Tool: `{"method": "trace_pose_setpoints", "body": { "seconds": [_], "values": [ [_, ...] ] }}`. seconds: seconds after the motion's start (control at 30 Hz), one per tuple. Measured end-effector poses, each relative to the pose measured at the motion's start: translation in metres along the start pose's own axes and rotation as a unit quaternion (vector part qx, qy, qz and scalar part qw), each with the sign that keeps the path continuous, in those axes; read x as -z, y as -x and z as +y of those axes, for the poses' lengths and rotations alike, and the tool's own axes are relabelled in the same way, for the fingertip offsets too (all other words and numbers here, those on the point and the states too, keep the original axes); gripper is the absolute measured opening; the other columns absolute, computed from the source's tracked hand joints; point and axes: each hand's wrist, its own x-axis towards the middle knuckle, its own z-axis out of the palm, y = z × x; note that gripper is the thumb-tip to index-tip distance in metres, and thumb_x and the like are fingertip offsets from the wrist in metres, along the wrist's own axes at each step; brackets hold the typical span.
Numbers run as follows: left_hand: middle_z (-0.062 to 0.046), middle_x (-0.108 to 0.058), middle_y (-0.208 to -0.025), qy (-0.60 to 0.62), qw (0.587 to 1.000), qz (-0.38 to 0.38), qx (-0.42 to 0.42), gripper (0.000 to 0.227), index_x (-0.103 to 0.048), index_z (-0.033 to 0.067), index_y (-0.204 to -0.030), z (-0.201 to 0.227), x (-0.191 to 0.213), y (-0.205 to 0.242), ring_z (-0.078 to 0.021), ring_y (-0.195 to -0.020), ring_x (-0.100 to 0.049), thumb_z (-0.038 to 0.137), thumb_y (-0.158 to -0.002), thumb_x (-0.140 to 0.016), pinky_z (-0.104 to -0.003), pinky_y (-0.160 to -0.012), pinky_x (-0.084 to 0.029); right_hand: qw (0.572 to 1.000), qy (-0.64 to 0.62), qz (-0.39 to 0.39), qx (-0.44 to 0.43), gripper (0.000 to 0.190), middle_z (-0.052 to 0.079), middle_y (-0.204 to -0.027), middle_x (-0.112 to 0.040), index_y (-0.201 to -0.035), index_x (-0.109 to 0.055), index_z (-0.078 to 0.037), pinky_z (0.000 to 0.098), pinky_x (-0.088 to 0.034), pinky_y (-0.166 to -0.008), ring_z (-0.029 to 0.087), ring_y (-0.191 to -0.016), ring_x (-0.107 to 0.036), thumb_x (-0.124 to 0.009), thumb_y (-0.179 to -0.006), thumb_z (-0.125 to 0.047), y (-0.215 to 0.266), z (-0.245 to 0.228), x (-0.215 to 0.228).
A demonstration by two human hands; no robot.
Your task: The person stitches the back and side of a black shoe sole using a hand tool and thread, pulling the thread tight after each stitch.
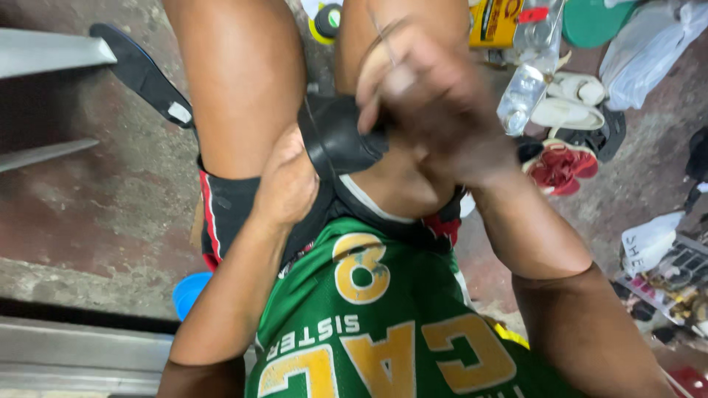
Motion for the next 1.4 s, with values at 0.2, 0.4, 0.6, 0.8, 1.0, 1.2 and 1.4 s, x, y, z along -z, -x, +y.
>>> {"method": "trace_pose_setpoints", "body": {
  "seconds": [0.2,0.4,0.6,0.8,1.0,1.2,1.4],
  "values": [
    [-0.001,-0.063,-0.1,-0.158,0.987,-0.026,-0.001,0.023,-0.068,-0.0029,-0.106,0.006,0.005,0.008,-0.0089,-0.092,-0.054,0.02,-0.109,-0.065,-0.027,-0.084,-0.045,0.988,0.107,0.113,0.02,0.018,0.007,-0.107,-0.061,-0.112,-0.064,-0.001,0.0203,-0.042,-0.06,0.009,-0.071,-0.055,-0.052,-0.116,-0.014,0.049,-0.019,0.036],
    [0.001,-0.068,-0.107,-0.265,0.962,-0.047,-0.051,0.021,-0.069,-0.0014,-0.109,0.018,-0.008,0.009,-0.0078,-0.099,-0.06,0.019,-0.104,-0.066,-0.027,-0.09,-0.052,0.957,0.286,-0.004,0.041,0.02,0.008,-0.094,-0.074,-0.121,-0.072,-0.003,0.0237,-0.053,-0.06,0.009,-0.073,-0.069,-0.066,-0.102,0.0,0.085,-0.018,0.03],
    [-0.002,-0.069,-0.103,-0.325,0.942,-0.041,-0.075,0.018,-0.068,-0.0004,-0.108,0.021,-0.017,0.008,-0.0084,-0.096,-0.061,0.016,-0.102,-0.067,-0.027,-0.088,-0.052,0.952,0.296,-0.035,0.063,0.032,0.012,-0.095,-0.074,-0.125,-0.07,-0.003,0.0289,-0.051,-0.059,0.016,-0.072,-0.07,-0.067,-0.095,0.008,0.082,-0.016,0.015],
    [-0.004,-0.063,-0.09,-0.367,0.929,-0.01,-0.053,0.015,-0.066,-0.0006,-0.101,0.023,-0.021,0.014,-0.0114,-0.079,-0.053,0.013,-0.098,-0.068,-0.03,-0.07,-0.046,0.918,0.386,-0.061,0.064,0.038,0.011,-0.094,-0.07,-0.129,-0.068,-0.006,0.0357,-0.054,-0.062,0.023,-0.072,-0.069,-0.067,-0.093,0.004,0.077,-0.035,0.012],
    [-0.012,-0.058,-0.08,-0.488,0.866,0.012,-0.107,0.016,-0.062,0.0013,-0.099,0.025,-0.028,0.016,-0.0255,-0.066,-0.056,0.01,-0.089,-0.071,-0.036,-0.067,-0.047,0.825,0.552,-0.111,0.048,0.046,0.008,-0.09,-0.067,-0.131,-0.069,-0.007,0.0373,-0.046,-0.049,0.023,-0.061,-0.064,-0.073,-0.085,-0.009,0.076,-0.067,0.005],
    [-0.019,-0.065,-0.107,-0.509,0.842,0.002,-0.175,0.034,-0.062,0.0022,-0.117,0.027,-0.032,0.016,-0.0391,-0.094,-0.065,0.007,-0.085,-0.071,-0.046,-0.083,-0.053,0.718,0.666,-0.168,0.109,0.045,0.005,-0.089,-0.063,-0.122,-0.068,-0.005,0.0339,-0.045,-0.045,0.018,-0.064,-0.065,-0.07,-0.079,-0.016,0.06,-0.087,-0.004],
    [-0.021,-0.066,-0.116,-0.507,0.842,-0.003,-0.184,0.042,-0.061,0.0024,-0.124,0.028,-0.026,0.013,-0.0436,-0.108,-0.064,0.001,-0.082,-0.064,-0.048,-0.096,-0.053,0.69,0.663,-0.245,0.157,0.024,0.003,-0.085,-0.061,-0.1,-0.066,-0.007,0.0335,-0.047,-0.047,0.019,-0.069,-0.068,-0.072,-0.079,-0.018,0.025,-0.089,-0.006]
  ]
}}
